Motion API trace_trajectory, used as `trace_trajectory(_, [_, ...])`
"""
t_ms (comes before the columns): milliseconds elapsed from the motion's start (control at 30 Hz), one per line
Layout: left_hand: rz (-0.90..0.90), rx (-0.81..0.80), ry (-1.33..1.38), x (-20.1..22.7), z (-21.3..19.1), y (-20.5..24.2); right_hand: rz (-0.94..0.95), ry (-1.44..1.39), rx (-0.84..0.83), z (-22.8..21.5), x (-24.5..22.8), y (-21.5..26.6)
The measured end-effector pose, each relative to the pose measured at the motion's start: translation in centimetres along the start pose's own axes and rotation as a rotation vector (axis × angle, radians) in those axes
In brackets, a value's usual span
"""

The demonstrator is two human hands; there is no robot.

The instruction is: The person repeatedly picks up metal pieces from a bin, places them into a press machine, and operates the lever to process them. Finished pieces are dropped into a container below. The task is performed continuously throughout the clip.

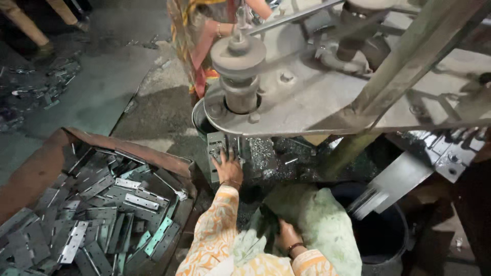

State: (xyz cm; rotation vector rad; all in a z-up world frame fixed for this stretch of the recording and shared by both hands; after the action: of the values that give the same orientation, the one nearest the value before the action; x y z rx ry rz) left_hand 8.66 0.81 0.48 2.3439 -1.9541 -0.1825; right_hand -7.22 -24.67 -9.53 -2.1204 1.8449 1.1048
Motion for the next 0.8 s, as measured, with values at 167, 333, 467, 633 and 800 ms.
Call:
trace_trajectory(167, [-0.005, -0.059, -0.046, -0.3, -0.6, -1.2, 0.027, 0.128, -0.044, -2.8, -1.9, -0.3])
trace_trajectory(333, [-0.033, -0.003, -0.023, -0.7, 1.1, -3.6, 0.054, 0.314, -0.130, -4.9, -2.6, 0.2])
trace_trajectory(467, [-0.055, 0.055, 0.005, -0.8, 0.6, -5.9, 0.048, 0.353, -0.105, -4.3, -2.3, -0.8])
trace_trajectory(633, [-0.038, 0.079, -0.015, -0.9, -0.3, -3.8, -0.114, 0.100, 0.065, -1.3, -0.5, -0.8])
trace_trajectory(800, [0.028, -0.005, 0.078, -0.9, -2.1, 0.1, -0.096, 0.048, 0.073, -0.6, -0.1, -1.1])
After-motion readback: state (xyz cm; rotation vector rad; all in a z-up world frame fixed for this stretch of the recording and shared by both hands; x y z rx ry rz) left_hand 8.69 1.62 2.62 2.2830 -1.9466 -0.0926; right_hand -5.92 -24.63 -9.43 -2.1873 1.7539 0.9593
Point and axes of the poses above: each hand's wrist, its own y-axis away from the middle knuckle, its own z-axis out of the palm, x = y × z, the point moved 1 cm from there along -y, towards the middle knuckle, and after that the axes turned 8 degrees about -x, right-handed, at the moved point
